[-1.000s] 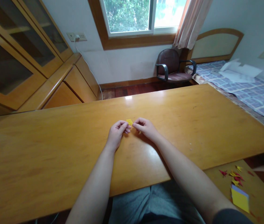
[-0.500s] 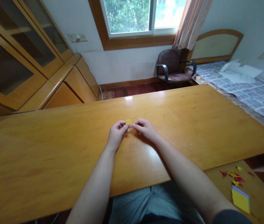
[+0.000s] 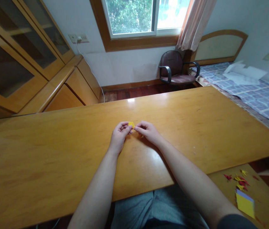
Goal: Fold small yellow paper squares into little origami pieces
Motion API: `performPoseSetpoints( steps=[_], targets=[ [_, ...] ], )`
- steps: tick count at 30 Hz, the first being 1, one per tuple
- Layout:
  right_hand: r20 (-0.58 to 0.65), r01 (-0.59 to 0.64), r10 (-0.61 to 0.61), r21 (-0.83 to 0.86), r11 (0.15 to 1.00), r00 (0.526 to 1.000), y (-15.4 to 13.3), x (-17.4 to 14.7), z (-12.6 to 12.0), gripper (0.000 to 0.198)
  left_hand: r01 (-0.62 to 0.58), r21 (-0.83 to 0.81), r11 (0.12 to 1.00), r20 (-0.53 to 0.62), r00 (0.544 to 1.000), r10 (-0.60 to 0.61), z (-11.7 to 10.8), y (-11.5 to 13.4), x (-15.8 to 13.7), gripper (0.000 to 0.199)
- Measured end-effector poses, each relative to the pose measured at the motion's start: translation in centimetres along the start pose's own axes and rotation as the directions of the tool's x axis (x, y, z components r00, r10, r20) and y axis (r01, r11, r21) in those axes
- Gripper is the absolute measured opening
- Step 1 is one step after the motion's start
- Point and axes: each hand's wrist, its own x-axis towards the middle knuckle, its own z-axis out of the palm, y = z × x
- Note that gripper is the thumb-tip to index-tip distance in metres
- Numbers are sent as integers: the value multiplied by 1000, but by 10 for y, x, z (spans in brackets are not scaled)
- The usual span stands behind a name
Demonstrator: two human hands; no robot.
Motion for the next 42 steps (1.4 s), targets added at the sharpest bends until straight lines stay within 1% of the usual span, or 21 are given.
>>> performPoseSetpoints(
  steps=[5, 7, 13, 17, 20, 24, 27, 34, 39, 42],
  targets=[
    [41, 11, -9, -59, 998, 999, -2, -3, 0, 31, -14, 105, 994, 50, 999, 8, -2, 2, -1, 26],
    [53, 13, -9, -75, 997, 999, -3, -3, 1, 31, -13, 116, 993, 59, 998, 7, -3, 2, -1, 24],
    [34, 30, -27, -94, 995, 999, 0, -1, 1, 29, -1, 93, 996, 39, 999, -3, -4, 1, -1, 24],
    [4, 28, -28, -75, 997, 1000, 3, 1, 0, 32, 25, 56, 998, 13, 1000, -26, -5, -1, 0, 25],
    [13, 22, -21, -77, 997, 1000, 4, 1, 1, 32, 35, 38, 999, 6, 999, -36, -5, -2, 1, 25],
    [28, 32, -29, -100, 995, 999, 3, 0, 1, 28, 33, 19, 999, 21, 999, -34, -4, -2, 1, 25],
    [10, 35, -34, -105, 994, 999, 2, 0, 1, 27, 19, 31, 999, 38, 999, -20, -3, -2, 1, 25],
    [-57, 6, -5, 17, 1000, 998, 3, 2, 0, 29, 28, 123, 992, 94, 995, -40, -4, 1, -2, 26],
    [-83, 12, -8, 48, 999, 997, 3, 2, -1, 29, 61, 174, 983, 177, 980, -93, -4, 5, -4, 29],
    [-89, 14, -8, 67, 998, 996, 1, 1, -1, 29, 88, 185, 979, 200, 972, -125, -4, 6, -5, 30]
  ],
)
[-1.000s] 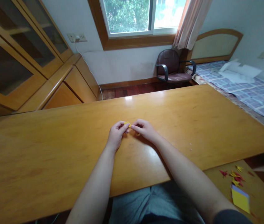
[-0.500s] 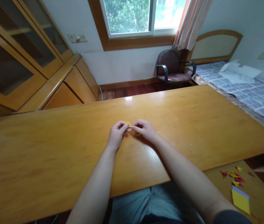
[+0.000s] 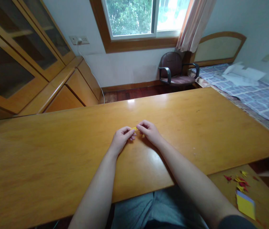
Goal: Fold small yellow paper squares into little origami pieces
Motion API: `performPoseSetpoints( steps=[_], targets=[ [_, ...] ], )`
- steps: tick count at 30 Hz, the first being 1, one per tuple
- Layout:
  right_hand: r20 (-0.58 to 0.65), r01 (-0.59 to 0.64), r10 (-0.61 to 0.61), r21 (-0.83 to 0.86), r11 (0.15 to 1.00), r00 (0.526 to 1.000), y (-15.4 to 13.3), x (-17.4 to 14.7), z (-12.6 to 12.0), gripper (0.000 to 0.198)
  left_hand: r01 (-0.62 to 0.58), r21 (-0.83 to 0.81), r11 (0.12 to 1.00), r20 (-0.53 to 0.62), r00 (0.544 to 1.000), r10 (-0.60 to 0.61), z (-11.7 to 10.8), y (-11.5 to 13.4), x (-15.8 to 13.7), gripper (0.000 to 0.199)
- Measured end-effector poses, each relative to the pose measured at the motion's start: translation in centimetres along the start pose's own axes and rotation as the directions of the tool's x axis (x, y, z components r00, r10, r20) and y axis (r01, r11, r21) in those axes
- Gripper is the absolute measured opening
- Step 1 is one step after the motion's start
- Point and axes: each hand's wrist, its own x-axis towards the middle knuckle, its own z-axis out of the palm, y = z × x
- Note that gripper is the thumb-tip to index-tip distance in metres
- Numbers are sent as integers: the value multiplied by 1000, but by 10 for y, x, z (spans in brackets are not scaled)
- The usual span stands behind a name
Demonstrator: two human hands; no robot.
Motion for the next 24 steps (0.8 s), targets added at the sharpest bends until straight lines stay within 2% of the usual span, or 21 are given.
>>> performPoseSetpoints(
  steps=[9, 24],
  targets=[
    [60, -5, 1, 60, 998, 998, -1, 0, 1, 28, -35, -23, 999, -7, 999, 35, -3, -3, 2, 29],
    [42, -17, 15, 54, 998, 999, 1, 0, 1, 27, 31, -12, 999, 26, 999, -31, -1, 1, 0, 32]
  ],
)
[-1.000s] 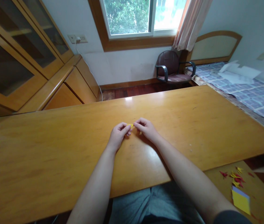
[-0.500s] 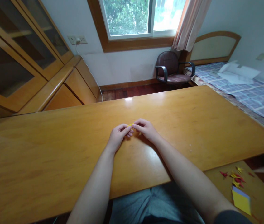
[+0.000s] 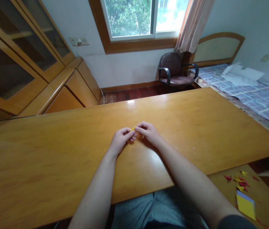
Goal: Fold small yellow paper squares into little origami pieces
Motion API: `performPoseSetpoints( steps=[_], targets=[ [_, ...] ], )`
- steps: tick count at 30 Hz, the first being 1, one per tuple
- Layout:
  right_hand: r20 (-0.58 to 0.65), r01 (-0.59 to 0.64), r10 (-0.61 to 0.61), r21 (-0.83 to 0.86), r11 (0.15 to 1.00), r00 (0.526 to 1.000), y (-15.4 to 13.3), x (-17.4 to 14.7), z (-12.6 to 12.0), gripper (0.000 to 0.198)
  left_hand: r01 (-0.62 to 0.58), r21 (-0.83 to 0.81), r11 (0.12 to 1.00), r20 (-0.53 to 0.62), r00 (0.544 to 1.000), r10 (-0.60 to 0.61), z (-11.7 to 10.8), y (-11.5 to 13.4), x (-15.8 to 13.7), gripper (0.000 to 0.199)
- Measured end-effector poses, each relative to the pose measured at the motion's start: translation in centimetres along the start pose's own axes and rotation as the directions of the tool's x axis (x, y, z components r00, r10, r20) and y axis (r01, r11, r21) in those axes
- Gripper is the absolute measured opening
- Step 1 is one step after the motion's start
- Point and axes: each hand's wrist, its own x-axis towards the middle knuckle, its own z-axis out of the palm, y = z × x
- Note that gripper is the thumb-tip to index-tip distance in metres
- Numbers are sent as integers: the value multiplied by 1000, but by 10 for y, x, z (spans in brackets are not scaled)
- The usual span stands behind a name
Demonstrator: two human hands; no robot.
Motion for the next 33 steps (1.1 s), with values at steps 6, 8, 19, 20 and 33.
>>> performPoseSetpoints(
  steps=[6, 8, 19, 20, 33],
  targets=[
    [16, 4, -4, -15, 1000, 1000, -2, -1, 0, 27, 13, 12, 1000, 18, 1000, -13, -1, -1, 1, 32],
    [16, 1, 0, -23, 1000, 1000, -2, -1, 0, 27, 15, 20, 1000, 25, 1000, -15, -1, -1, 1, 32],
    [18, -4, 4, -25, 1000, 1000, -1, -1, 1, 28, 26, 27, 999, 52, 998, -27, -1, 1, -1, 30],
    [18, -6, 6, -23, 1000, 1000, -1, -1, 1, 29, 27, 28, 999, 54, 998, -28, -1, 0, -1, 31],
    [9, -5, 6, -26, 1000, 1000, -1, 0, 1, 30, 30, 55, 998, 43, 999, -32, -1, 2, 0, 35]
  ],
)
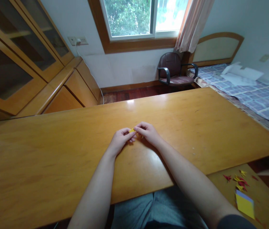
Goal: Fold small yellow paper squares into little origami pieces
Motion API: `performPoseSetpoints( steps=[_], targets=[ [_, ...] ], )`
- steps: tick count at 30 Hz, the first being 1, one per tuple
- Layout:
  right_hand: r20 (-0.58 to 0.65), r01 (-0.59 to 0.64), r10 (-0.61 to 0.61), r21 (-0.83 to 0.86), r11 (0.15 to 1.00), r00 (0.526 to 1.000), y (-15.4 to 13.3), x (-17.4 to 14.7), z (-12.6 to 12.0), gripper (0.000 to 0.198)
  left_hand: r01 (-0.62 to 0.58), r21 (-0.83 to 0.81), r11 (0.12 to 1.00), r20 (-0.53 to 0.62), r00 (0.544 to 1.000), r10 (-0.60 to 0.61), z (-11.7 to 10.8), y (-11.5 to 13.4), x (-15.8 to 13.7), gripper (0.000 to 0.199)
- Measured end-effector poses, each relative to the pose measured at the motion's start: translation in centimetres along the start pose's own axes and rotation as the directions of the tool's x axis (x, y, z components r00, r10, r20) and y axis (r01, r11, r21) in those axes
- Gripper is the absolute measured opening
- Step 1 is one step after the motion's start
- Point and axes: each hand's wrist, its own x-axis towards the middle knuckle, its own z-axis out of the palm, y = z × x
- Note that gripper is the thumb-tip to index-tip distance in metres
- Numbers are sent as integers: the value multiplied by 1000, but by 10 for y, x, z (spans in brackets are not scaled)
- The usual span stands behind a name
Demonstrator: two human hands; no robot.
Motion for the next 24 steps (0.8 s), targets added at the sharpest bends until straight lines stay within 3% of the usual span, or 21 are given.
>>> performPoseSetpoints(
  steps=[18, 24],
  targets=[
    [-1, 63, -64, -83, 995, 998, 3, 0, -1, 28, -15, -24, 1000, 31, 999, 16, -1, -2, 1, 34],
    [-11, 12, -13, -52, 999, 1000, 2, 0, 0, 35, -1, -52, 999, -7, 1000, 0, -2, -1, 1, 33]
  ],
)
